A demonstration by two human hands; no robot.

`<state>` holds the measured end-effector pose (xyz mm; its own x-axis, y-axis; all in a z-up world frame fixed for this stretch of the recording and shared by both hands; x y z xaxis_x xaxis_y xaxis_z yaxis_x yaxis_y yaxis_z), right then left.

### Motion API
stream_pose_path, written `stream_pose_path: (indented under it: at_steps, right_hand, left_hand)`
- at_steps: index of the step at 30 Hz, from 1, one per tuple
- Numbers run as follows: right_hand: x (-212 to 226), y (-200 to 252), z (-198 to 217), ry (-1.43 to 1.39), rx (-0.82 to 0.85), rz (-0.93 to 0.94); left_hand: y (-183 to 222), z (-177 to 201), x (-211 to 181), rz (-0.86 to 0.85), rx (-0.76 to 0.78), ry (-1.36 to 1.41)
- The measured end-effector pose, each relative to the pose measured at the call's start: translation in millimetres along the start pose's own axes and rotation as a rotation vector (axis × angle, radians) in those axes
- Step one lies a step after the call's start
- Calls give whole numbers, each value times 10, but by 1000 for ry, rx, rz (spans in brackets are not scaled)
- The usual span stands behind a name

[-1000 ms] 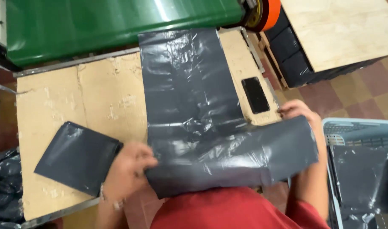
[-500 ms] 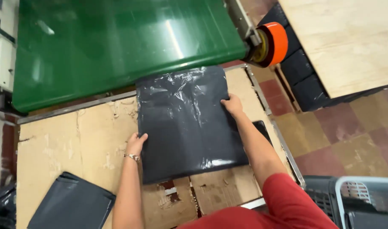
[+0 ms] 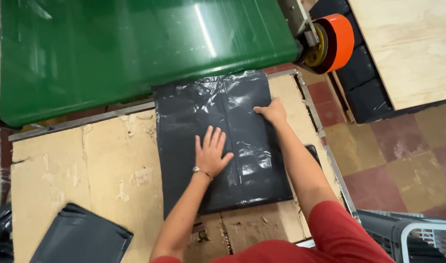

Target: Folding and stacking plastic bags coming off a production line

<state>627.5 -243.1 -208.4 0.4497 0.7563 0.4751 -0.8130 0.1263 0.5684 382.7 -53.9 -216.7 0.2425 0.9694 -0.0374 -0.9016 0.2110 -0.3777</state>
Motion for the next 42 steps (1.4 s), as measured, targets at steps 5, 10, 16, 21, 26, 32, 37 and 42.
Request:
stream_pose_path:
  at_steps: [5,10,16,21,26,32,37,42]
  right_hand:
    - [339,-159,-158,-308,175,-9]
    - [507,-692,-255,-445,57,183]
    - [129,1038,378,-354,-135,728]
    - [-748,2075,662,-107,21,1033]
    - [-1565,1768,291,95,-70,1033]
    - [-1776,1660,232,402,-85,923]
    - [-872,2044,18,351,-229,1003]
    - [-364,1988,-1356,299,-227,1066]
  left_hand:
    - [65,-278,2,22,46,77]
    - [79,-408,174,86,9,223]
    - [354,-773,999,687,-406,1330]
    - [1016,-708,1433,1207,-224,2016]
    - [1477,-226,1414,1334,-304,1886]
    - [1789,-446,1688,1134,-218,906]
    - [816,215,772,516,-106,-30]
    - [332,-79,-265,214,312,136]
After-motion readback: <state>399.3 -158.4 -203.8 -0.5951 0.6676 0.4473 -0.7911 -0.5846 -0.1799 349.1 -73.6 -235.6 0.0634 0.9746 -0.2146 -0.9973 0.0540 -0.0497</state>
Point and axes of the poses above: each hand's wrist, its own y-axis away from the middle knuckle, its own z-axis out of the back of the hand, x = y × z, the point moved 4 cm from there along -y, towards the middle knuckle, and after that the axes turned 15 degrees about -z, right-handed, at the moved point
